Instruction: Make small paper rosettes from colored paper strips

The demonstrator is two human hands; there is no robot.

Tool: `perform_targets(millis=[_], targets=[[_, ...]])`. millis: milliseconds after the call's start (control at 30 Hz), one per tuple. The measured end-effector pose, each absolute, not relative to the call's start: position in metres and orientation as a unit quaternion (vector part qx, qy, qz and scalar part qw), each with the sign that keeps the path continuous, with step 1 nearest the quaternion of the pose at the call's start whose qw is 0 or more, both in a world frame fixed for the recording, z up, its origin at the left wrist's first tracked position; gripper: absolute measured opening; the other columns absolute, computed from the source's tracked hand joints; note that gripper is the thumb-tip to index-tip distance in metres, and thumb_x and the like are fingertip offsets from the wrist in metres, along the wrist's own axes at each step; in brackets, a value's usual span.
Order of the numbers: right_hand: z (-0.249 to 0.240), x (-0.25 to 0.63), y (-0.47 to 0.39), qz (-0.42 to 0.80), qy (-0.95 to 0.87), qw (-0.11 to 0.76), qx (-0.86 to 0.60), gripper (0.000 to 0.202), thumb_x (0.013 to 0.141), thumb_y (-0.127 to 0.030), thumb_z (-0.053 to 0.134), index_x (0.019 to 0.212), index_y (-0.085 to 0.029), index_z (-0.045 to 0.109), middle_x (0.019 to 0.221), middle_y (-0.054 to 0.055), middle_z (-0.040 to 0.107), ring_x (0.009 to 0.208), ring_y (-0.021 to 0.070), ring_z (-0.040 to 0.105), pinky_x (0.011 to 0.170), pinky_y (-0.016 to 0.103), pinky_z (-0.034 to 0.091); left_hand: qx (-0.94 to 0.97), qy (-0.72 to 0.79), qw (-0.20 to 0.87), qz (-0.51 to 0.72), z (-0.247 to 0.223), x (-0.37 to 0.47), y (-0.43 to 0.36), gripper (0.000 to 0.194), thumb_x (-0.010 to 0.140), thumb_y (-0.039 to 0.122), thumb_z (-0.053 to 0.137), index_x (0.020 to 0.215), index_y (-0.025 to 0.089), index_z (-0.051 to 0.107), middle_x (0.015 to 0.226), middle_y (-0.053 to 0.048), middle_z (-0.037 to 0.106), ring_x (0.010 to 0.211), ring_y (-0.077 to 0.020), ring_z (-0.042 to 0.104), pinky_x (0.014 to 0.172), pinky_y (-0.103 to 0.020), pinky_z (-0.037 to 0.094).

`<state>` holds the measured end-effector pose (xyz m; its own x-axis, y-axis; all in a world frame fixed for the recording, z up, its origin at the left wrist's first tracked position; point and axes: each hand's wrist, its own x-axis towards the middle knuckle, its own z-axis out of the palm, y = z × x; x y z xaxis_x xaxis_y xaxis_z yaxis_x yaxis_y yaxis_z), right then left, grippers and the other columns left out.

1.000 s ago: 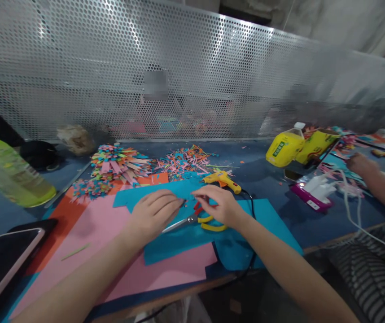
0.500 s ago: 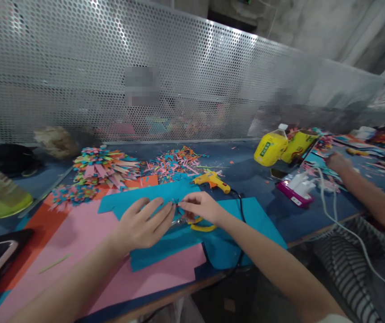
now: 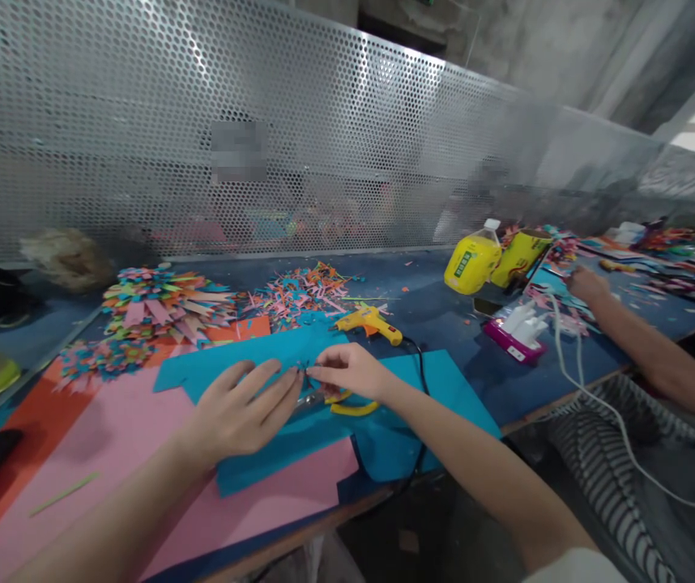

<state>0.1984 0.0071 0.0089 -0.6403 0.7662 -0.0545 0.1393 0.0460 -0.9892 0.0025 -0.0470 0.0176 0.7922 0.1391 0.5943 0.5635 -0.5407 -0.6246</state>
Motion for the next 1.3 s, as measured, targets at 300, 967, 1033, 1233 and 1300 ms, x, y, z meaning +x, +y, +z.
perform_targets(millis=[300,967,1033,1233,1300], targets=[[0.0081,0.1990,0.0077,0.596,-0.684,0.255,-0.336,0.038,0.066,-0.051,0.062,0.061,-0.014,0.053,0.049,-0.003,0.054,0.041,0.0060,0.047,0.042,0.019,0.039,-0.844,-0.202,0.428,-0.252,0.0172,0.0033,-0.0477,0.018,0.077,0.011,0.054,0.089,0.017,0.066,0.086,-0.005,0.068,0.079,-0.0199,0.059,0.068,-0.035,0.042],[0.0085,0.1985,0.0085,0.601,-0.675,0.253,-0.346,0.040,0.064,-0.053,0.063,0.062,-0.014,0.054,0.048,-0.003,0.055,0.039,0.0057,0.045,0.041,0.019,0.036,-0.846,-0.202,0.426,-0.248,0.0139,0.0017,-0.0480,0.019,0.076,0.014,0.057,0.093,0.016,0.065,0.089,-0.006,0.068,0.080,-0.0204,0.060,0.067,-0.035,0.044],[0.0084,0.1990,0.0089,0.607,-0.672,0.250,-0.344,0.041,0.064,-0.053,0.063,0.062,-0.013,0.055,0.048,-0.003,0.055,0.040,0.0058,0.046,0.041,0.019,0.037,-0.846,-0.206,0.422,-0.253,0.0141,0.0030,-0.0485,0.020,0.076,0.015,0.058,0.094,0.018,0.065,0.089,-0.006,0.068,0.081,-0.0198,0.060,0.068,-0.034,0.044],[0.0121,0.1989,0.0081,0.657,-0.616,0.235,-0.365,0.041,0.057,-0.050,0.070,0.064,-0.013,0.055,0.048,-0.003,0.056,0.043,0.0075,0.052,0.045,0.019,0.042,-0.860,-0.195,0.389,-0.267,0.0119,0.0053,-0.0506,0.022,0.079,0.012,0.051,0.095,0.019,0.064,0.093,-0.006,0.067,0.086,-0.0193,0.060,0.071,-0.033,0.043],[0.0134,0.1985,0.0075,0.670,-0.603,0.221,-0.372,0.040,0.057,-0.049,0.071,0.065,-0.013,0.054,0.047,-0.003,0.056,0.042,0.0074,0.053,0.044,0.019,0.042,-0.862,-0.192,0.387,-0.266,0.0117,0.0053,-0.0510,0.022,0.080,0.011,0.049,0.094,0.019,0.065,0.093,-0.006,0.067,0.086,-0.0195,0.060,0.072,-0.033,0.042]])
